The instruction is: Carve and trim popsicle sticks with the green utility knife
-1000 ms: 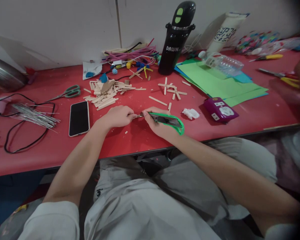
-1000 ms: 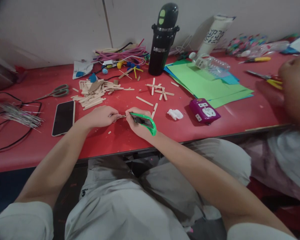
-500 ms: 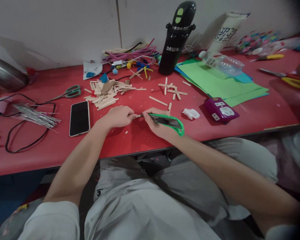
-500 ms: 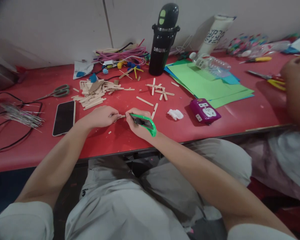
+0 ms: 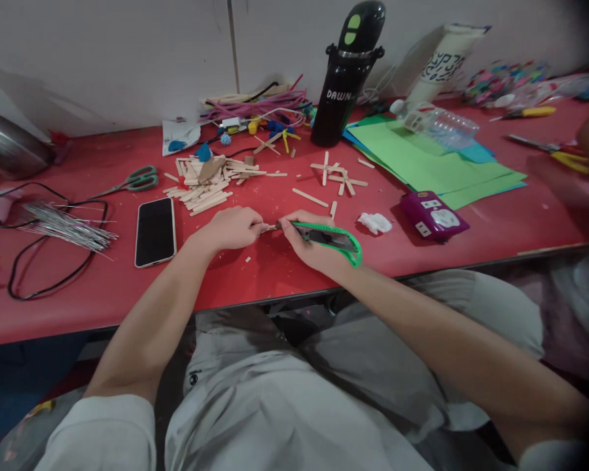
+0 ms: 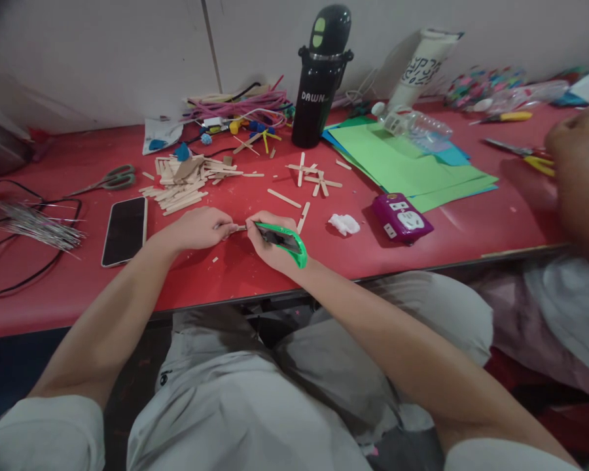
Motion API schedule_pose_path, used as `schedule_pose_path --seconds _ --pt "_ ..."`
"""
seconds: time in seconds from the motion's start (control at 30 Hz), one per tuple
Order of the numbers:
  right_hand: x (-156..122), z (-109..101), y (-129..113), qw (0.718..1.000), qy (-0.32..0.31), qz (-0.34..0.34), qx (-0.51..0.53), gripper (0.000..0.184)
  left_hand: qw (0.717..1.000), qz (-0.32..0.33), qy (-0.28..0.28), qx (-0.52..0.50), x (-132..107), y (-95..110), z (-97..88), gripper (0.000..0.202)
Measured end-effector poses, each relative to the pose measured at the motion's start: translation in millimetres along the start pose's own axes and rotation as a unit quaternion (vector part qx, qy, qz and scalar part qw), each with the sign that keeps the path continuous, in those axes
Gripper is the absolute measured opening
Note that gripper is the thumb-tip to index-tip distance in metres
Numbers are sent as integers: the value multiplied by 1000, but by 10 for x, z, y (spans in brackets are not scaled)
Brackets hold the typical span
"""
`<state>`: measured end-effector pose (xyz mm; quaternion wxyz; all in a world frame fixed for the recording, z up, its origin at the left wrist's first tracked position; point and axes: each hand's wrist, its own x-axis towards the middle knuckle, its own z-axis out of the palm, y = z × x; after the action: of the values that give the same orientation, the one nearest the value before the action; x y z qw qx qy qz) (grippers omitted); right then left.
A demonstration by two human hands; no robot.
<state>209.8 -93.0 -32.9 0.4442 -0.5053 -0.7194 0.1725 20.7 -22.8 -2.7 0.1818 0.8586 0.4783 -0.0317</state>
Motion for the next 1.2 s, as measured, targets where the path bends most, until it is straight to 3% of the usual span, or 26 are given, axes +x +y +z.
schedule_pose_path --seconds 1.2 --pt "25 -32 -30 1000 -11 17 -12 24 1000 10 6 -29 3 -5 1 42"
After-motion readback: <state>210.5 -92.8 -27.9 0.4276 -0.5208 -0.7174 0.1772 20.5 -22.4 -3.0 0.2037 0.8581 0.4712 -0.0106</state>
